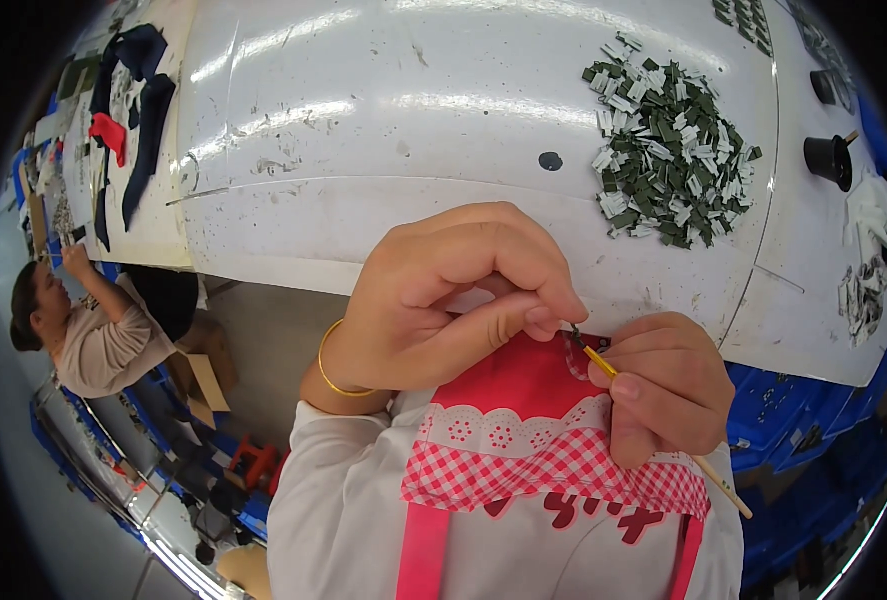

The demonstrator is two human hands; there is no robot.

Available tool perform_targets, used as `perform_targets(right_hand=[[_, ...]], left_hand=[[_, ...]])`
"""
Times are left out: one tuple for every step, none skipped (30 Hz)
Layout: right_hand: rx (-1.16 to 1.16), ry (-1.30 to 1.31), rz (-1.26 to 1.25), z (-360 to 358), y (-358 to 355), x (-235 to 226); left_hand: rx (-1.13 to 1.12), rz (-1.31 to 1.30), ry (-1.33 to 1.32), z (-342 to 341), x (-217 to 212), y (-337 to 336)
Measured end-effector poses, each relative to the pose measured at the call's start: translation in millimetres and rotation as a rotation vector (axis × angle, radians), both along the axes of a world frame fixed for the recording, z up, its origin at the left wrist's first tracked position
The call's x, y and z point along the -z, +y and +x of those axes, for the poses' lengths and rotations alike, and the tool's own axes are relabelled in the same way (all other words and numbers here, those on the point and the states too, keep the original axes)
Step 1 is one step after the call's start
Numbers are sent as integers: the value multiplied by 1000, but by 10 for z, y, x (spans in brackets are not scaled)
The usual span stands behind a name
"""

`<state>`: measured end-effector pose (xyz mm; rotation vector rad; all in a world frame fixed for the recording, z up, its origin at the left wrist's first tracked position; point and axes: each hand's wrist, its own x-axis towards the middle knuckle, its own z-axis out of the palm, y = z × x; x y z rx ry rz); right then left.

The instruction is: Using a fine brush to apply black liquid to small white plastic components on a factory workbench.

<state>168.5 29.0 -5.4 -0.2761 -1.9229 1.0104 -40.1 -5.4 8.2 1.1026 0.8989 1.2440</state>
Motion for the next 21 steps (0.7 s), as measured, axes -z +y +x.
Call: perform_targets(right_hand=[[-4,-1,0,2,1,2],[-8,-1,-1,5,3,5],[-11,-2,-1,9,6,8],[-15,-2,-1,11,8,12],[-15,-3,-1,15,10,12],[-17,0,-2,19,12,12],[-19,2,-2,23,15,13],[-21,4,-2,27,20,12],[-22,7,-1,33,25,11],[-23,8,2,35,25,10],[-10,12,6,38,21,10],[3,15,12,44,13,8],[16,19,19,53,4,3],[30,24,28,65,-8,-6],[31,26,43,84,-13,-10],[66,29,48,118,-36,-15],[102,31,55,162,-54,-7],[138,33,63,212,-71,4],[175,36,72,264,-78,20],[241,81,85,324,-73,41],[308,126,97,394,-62,58]], left_hand=[[1,0,1,-1,2,0],[1,1,2,-3,4,0],[2,1,3,-4,7,0],[3,2,4,-6,10,1],[2,1,4,-6,11,1],[3,2,0,-7,13,2],[4,4,-4,-7,15,5],[5,5,-7,-7,17,10],[6,8,-11,-6,17,16],[6,10,-9,-6,15,16],[-9,5,-14,-1,12,17],[-24,1,-17,7,6,16],[-38,-2,-21,15,-5,15],[-51,-2,-25,21,-22,14],[-50,12,-23,24,-37,14],[-98,-64,-54,32,-62,-4],[-145,-139,-88,39,-77,-13],[-191,-213,-122,42,-92,-11],[-234,-287,-157,35,-105,16],[-237,-268,-150,0,-159,44],[-227,-301,-97,-66,-219,76]])
